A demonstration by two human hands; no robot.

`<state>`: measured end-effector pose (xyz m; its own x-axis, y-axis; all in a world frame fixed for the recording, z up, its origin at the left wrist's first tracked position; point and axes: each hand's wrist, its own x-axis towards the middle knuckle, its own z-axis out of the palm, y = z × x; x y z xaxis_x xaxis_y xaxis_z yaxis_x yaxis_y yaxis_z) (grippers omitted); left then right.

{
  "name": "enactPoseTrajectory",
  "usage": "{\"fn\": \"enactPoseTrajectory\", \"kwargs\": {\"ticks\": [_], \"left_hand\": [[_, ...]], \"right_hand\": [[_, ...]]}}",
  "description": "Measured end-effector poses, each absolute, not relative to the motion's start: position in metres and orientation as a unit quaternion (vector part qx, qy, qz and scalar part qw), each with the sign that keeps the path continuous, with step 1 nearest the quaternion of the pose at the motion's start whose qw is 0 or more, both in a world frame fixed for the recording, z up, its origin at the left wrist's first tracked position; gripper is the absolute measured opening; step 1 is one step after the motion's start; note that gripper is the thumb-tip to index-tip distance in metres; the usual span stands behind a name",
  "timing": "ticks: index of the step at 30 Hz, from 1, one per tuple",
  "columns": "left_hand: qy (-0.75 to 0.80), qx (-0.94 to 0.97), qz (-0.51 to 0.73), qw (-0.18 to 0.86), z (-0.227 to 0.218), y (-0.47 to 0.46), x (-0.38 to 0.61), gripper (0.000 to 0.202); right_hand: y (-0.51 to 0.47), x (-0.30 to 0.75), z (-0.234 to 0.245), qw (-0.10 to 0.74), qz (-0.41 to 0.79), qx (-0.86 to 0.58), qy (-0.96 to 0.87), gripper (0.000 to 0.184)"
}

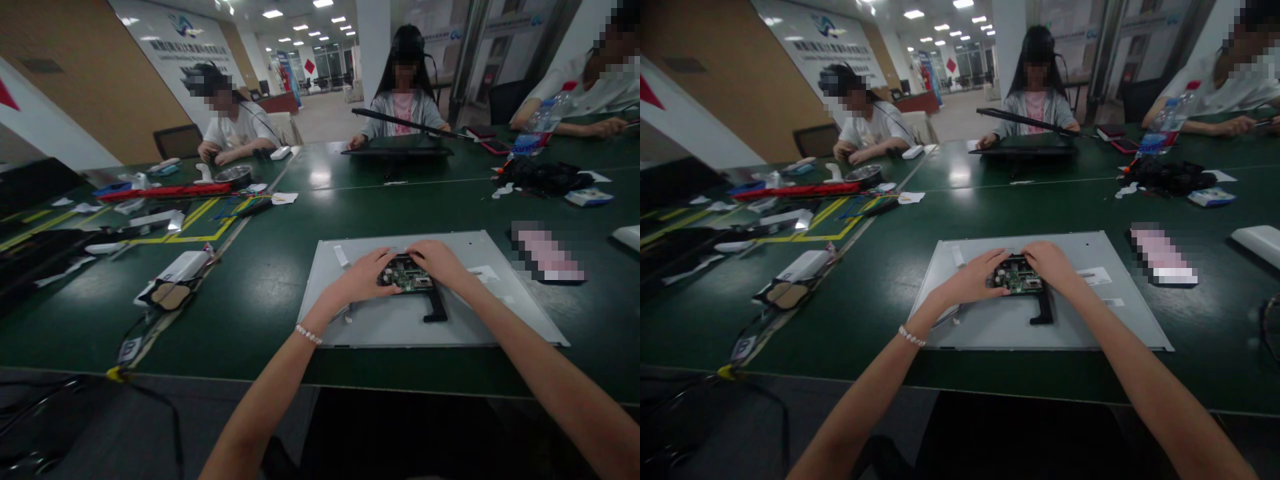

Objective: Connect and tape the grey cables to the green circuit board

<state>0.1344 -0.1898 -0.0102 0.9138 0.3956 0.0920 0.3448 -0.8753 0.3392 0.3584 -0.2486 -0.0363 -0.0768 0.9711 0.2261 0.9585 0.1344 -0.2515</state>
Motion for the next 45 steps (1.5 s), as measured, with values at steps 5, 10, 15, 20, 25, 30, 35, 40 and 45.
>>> {"fn": "enactPoseTrajectory", "kwargs": {"ticks": [5,10,15,20,25,30,35,40,45], "left_hand": [[0.227,0.943,0.175,0.166,0.012,-0.175,0.124,0.055],[0.383,0.859,0.315,0.127,0.006,-0.130,0.097,0.027],[0.453,0.847,0.240,0.143,-0.019,-0.106,0.082,0.025],[0.448,0.862,0.185,0.150,-0.028,-0.107,0.085,0.033],[0.438,0.870,0.185,0.129,-0.029,-0.107,0.085,0.035],[0.432,0.874,0.195,0.103,-0.027,-0.109,0.085,0.035],[0.452,0.854,0.230,0.116,-0.026,-0.106,0.085,0.027],[0.438,0.815,0.291,0.244,-0.004,-0.111,0.081,0.015],[0.402,0.778,0.323,0.360,0.021,-0.138,0.078,0.018]], "right_hand": [[-0.251,0.361,-0.041,0.203,0.030,-0.659,-0.723,0.024],[-0.253,0.361,-0.045,0.233,0.035,-0.658,-0.715,0.026],[-0.253,0.359,-0.048,0.258,0.031,-0.656,-0.708,0.033],[-0.257,0.359,-0.045,0.282,0.017,-0.655,-0.701,0.035],[-0.262,0.357,-0.042,0.299,0.000,-0.655,-0.694,0.035],[-0.265,0.353,-0.039,0.306,-0.012,-0.647,-0.698,0.034],[-0.270,0.346,-0.033,0.310,-0.027,-0.638,-0.704,0.034],[-0.274,0.338,-0.027,0.318,-0.033,-0.624,-0.713,0.034],[-0.282,0.326,-0.019,0.336,-0.016,-0.609,-0.718,0.035]]}}
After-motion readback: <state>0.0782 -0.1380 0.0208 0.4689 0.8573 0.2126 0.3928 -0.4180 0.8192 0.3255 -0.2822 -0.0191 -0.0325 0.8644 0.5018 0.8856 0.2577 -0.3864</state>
